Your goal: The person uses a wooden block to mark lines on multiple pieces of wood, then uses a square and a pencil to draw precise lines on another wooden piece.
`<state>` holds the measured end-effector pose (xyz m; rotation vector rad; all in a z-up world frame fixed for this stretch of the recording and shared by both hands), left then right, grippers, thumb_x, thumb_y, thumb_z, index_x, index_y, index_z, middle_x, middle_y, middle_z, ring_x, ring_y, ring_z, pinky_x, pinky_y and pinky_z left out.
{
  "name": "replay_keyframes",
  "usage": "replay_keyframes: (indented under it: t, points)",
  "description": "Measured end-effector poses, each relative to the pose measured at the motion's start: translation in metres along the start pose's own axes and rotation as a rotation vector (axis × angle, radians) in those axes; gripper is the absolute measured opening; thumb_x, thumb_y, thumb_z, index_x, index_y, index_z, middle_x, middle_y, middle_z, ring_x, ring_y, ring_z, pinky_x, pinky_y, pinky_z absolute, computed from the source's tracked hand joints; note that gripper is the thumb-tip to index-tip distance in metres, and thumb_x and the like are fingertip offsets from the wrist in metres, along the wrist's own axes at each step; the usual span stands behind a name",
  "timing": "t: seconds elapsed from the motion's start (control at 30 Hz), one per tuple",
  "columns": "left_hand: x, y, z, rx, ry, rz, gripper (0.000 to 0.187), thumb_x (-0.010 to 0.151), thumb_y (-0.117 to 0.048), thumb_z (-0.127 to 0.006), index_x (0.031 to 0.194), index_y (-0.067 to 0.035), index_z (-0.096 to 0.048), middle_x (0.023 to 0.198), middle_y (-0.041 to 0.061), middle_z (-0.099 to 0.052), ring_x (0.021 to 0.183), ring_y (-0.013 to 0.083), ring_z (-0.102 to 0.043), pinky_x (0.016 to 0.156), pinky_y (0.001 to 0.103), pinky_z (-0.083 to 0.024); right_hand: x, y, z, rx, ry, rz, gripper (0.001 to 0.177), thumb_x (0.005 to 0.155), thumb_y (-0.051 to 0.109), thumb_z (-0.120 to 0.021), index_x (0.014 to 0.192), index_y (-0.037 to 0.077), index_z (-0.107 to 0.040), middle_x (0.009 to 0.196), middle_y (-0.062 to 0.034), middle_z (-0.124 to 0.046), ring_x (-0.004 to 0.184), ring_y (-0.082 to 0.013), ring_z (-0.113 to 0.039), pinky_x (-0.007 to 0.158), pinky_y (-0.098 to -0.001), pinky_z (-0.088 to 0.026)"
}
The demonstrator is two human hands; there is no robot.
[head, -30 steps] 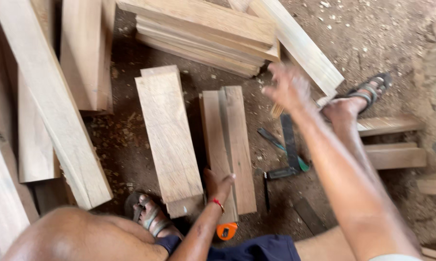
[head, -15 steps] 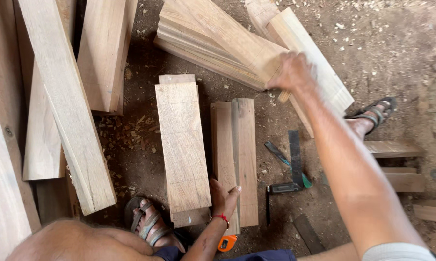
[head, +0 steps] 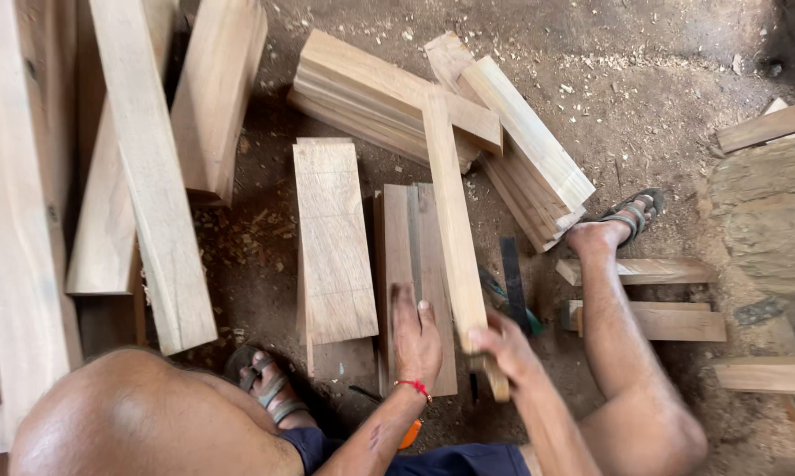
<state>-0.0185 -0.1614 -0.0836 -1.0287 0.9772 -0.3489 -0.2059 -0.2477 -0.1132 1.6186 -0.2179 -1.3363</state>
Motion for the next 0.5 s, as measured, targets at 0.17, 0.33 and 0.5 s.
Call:
replay_keyframes:
  t: [0.17, 0.33, 0.5]
  points:
    - [-0.015, -0.075, 0.024, -0.031, 0.131, -0.421, 0.088, 0.096, -0.04, -0.069, 0.159, 0.0, -0.022, 0.164, 0.028, -0.026, 0.153, 0.0402, -0.03, 0.122, 0.048, -0.028, -0.062, -0.033, -0.048, 0.004, 0.081, 0.143, 0.098, 0.063, 0.042, -0.086, 0.141, -0.006, -0.05, 0.125, -0.0189, -0.069, 0.111, -0.025, -0.066, 0.092, -0.0359, -0.055]
    - [-0.003, -0.088, 0.059, -0.124, 0.046, -0.3, 0.115, 0.072, -0.006, -0.067, 0.164, -0.004, 0.002, 0.172, 0.023, -0.009, 0.15, 0.0371, -0.035, 0.111, 0.049, -0.049, -0.098, -0.006, -0.098, -0.34, 0.23, 0.317, 0.102, 0.068, 0.062, -0.08, 0.139, -0.006, -0.056, 0.13, -0.021, -0.065, 0.125, -0.0274, -0.063, 0.105, -0.0392, -0.047]
    - [0.006, -0.063, 0.1, -0.059, -0.009, -0.223, 0.113, 0.069, 0.006, -0.065, 0.158, -0.005, 0.004, 0.168, 0.022, -0.003, 0.157, 0.0356, -0.008, 0.124, 0.052, -0.02, -0.065, -0.028, -0.108, -0.177, 0.271, -0.009, 0.093, 0.076, 0.078, -0.054, 0.127, 0.003, -0.073, 0.112, -0.0163, -0.078, 0.104, -0.0276, -0.074, 0.093, -0.042, -0.06]
Point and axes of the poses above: each hand's wrist, its own x-axis towards the middle knuckle, its own z-axis out of the back of the hand, y = z × x, the point moved 9 cm from there along x, towards the middle knuckle
